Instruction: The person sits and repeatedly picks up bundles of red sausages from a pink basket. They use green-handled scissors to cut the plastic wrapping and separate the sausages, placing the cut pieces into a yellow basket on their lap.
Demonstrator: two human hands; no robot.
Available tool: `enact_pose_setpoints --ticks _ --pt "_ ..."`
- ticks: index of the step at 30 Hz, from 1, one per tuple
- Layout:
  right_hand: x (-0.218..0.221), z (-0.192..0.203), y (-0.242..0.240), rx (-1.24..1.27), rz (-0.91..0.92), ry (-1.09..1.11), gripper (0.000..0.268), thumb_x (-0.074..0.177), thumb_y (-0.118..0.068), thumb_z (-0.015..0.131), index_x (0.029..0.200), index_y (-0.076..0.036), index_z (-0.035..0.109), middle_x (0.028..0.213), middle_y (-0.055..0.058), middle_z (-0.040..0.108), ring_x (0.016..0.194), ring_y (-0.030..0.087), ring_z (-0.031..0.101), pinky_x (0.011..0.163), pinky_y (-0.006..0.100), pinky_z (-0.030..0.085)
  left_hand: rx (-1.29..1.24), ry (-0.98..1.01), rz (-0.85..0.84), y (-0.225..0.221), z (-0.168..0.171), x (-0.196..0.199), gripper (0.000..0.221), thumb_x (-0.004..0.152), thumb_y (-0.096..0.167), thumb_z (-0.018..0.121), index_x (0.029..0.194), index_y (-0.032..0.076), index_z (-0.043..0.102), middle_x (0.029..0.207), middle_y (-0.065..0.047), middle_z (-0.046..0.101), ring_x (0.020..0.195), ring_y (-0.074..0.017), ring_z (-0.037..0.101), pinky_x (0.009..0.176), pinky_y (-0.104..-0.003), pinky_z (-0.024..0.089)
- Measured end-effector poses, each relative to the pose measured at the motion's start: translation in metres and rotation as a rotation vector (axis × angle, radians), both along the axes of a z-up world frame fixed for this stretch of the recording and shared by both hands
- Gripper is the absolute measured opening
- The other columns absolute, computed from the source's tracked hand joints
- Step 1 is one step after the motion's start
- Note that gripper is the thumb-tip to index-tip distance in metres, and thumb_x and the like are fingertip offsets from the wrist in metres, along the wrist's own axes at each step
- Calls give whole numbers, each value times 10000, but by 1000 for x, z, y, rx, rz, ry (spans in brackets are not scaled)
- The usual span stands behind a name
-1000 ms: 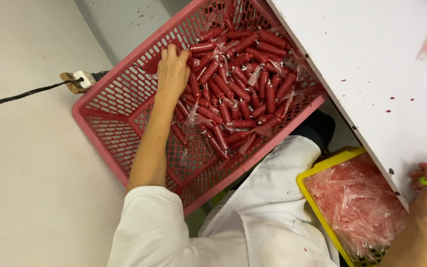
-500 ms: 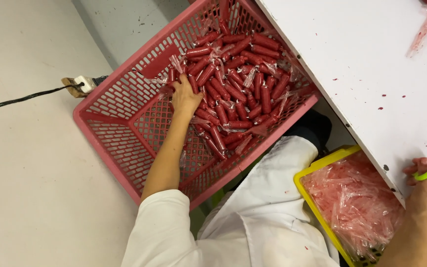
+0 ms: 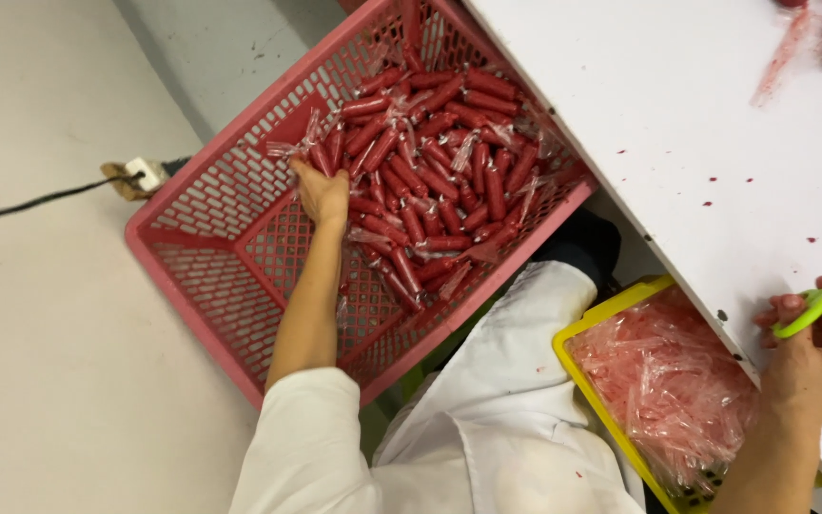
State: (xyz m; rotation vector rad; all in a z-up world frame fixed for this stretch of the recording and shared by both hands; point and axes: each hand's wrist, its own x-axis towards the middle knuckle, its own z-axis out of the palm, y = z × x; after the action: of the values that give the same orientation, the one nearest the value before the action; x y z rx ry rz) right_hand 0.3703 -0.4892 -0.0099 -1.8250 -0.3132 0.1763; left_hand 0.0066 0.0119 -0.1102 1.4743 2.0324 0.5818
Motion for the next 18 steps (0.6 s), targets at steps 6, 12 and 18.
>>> enact_pose_setpoints --ticks 6,12,18 --pt "-3 10 6 14 -8 -29 248 1193 -180 728 1356 -56 587 1059 45 649 813 151 656 547 218 394 69 -50 -428 -27 95 57 765 812 -40 785 1466 81 408 1355 -69 561 1239 -228 599 1070 -405 569" --pt "-20 36 22 -35 -101 41 194 1124 -133 715 1297 -123 630 958 0 638 743 80 626 507 208 359 -45 407 -588 3 43 74 804 806 322 840 1422 52 399 1354 -229 446 1278 -437 438 1021 -594 436" --pt "-13 28 18 -4 -85 38 189 1136 -93 689 1313 -94 623 969 15 643 749 91 622 508 191 350 -207 79 -329 -21 67 73 668 766 266 843 1336 142 518 1341 -122 387 1313 -307 381 985 -488 552"
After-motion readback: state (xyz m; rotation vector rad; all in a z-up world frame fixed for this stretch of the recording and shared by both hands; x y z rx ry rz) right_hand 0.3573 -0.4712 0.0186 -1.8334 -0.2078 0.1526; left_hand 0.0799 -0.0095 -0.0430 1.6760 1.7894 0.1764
